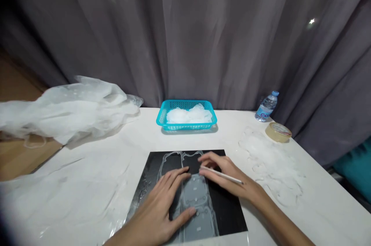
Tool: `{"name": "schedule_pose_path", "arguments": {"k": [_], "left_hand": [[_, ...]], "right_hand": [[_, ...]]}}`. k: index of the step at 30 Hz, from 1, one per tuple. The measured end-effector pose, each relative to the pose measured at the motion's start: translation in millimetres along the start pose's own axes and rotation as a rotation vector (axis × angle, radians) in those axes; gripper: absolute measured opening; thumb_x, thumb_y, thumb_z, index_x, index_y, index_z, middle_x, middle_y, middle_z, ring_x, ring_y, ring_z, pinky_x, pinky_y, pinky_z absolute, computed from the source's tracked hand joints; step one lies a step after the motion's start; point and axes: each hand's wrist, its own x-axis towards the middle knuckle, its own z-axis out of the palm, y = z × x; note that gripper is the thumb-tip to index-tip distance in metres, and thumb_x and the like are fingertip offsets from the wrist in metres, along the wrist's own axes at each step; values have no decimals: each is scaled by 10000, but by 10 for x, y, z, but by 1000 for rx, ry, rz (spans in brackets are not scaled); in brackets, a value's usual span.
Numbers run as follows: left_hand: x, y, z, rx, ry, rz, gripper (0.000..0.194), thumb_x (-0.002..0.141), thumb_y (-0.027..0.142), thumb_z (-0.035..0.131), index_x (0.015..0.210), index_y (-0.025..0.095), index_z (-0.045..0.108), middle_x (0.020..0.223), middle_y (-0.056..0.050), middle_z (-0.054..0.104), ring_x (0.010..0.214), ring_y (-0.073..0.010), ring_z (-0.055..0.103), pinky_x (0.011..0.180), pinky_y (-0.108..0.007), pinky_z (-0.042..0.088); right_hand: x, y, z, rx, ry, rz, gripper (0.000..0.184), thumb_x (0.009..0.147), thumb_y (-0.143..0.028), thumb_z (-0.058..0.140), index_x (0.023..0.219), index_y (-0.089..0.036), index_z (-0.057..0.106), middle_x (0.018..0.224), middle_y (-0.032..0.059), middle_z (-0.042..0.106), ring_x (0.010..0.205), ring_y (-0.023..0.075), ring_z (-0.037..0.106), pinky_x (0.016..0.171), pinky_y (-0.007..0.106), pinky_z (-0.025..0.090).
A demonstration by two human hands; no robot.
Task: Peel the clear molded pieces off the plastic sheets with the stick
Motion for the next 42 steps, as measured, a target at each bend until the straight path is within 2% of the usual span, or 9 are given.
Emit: {"name": "schedule_pose_path", "arguments": {"k": [4, 11, 14, 19, 24, 28, 30, 36, 42], "left_hand": [[61, -48, 96, 98, -15, 36, 810, 985, 631, 614, 1643, 223, 376, 1694, -153, 405, 1488, -427, 448, 1181, -623, 436], [153, -213, 56, 182, -4, 82, 999, 941, 732, 610, 1704, 215, 225, 1746, -137, 282, 1588, -369, 327, 1283, -522, 318], [225, -267, 14, 195, -4, 104, 1002, 934, 748, 604, 1701, 219, 235, 1744, -129, 287, 1593, -351, 321, 1309, -516, 256], [321, -327, -33, 221, 16, 164, 1042, 896, 788, 615, 1694, 225, 254, 1725, -128, 339, 1587, -351, 335, 1332, -543, 136], [350, -303, -76, 228, 26, 159, 1055, 864, 805, 640, 1658, 172, 351, 1693, -162, 402, 1576, -384, 345, 1324, -593, 134], [345, -171, -120, 149, 59, 192, 834, 876, 714, 714, 1498, 174, 584, 1584, -153, 563, 1539, -397, 406, 1320, -614, 168], [333, -107, -121, 83, 40, 214, 705, 909, 647, 722, 1453, 210, 622, 1571, -123, 581, 1508, -375, 461, 1325, -601, 182], [275, -120, -42, -7, -57, 123, 736, 938, 614, 701, 1563, 277, 505, 1664, -100, 471, 1524, -375, 445, 1269, -585, 333], [269, -164, -16, -33, -51, 123, 773, 916, 624, 725, 1576, 301, 484, 1680, -76, 451, 1537, -366, 428, 1300, -579, 269]], "right_hand": [[-343, -50, 61, 116, -131, 85, 236, 993, -446, 713, 999, -215, 761, 976, 25, 761, 910, 186, 713, 846, 290, 538], [-383, -26, 102, 85, -198, -120, 179, 1016, -393, 697, 1080, -237, 758, 1040, 40, 742, 1010, 192, 667, 913, 321, 525], [-365, 2, 133, 66, -201, -147, 161, 1034, -374, 671, 1088, -238, 740, 1059, 39, 742, 1018, 189, 656, 928, 325, 526], [-330, 90, 186, 86, -104, -145, 113, 1018, -331, 702, 1052, -230, 739, 1031, 31, 745, 993, 181, 679, 909, 310, 531], [-326, 101, 210, 81, -97, -184, 105, 1014, -313, 707, 1051, -223, 745, 1020, 40, 764, 979, 192, 672, 895, 325, 534], [-324, 66, 213, 29, -124, -218, 134, 1042, -334, 662, 1085, -228, 732, 1035, 47, 761, 987, 197, 660, 893, 336, 533], [-326, 57, 214, -2, -123, -240, 139, 1054, -330, 642, 1094, -224, 722, 1035, 53, 755, 992, 203, 656, 893, 340, 534], [-357, 56, 215, -188, -110, -334, 152, 1089, -300, 568, 1103, -216, 694, 1071, 73, 742, 968, 206, 660, 856, 345, 539], [-419, 65, 222, -335, -73, -404, 120, 1099, -225, 528, 1080, -193, 642, 1047, 75, 760, 907, 187, 708, 789, 305, 557]]}}
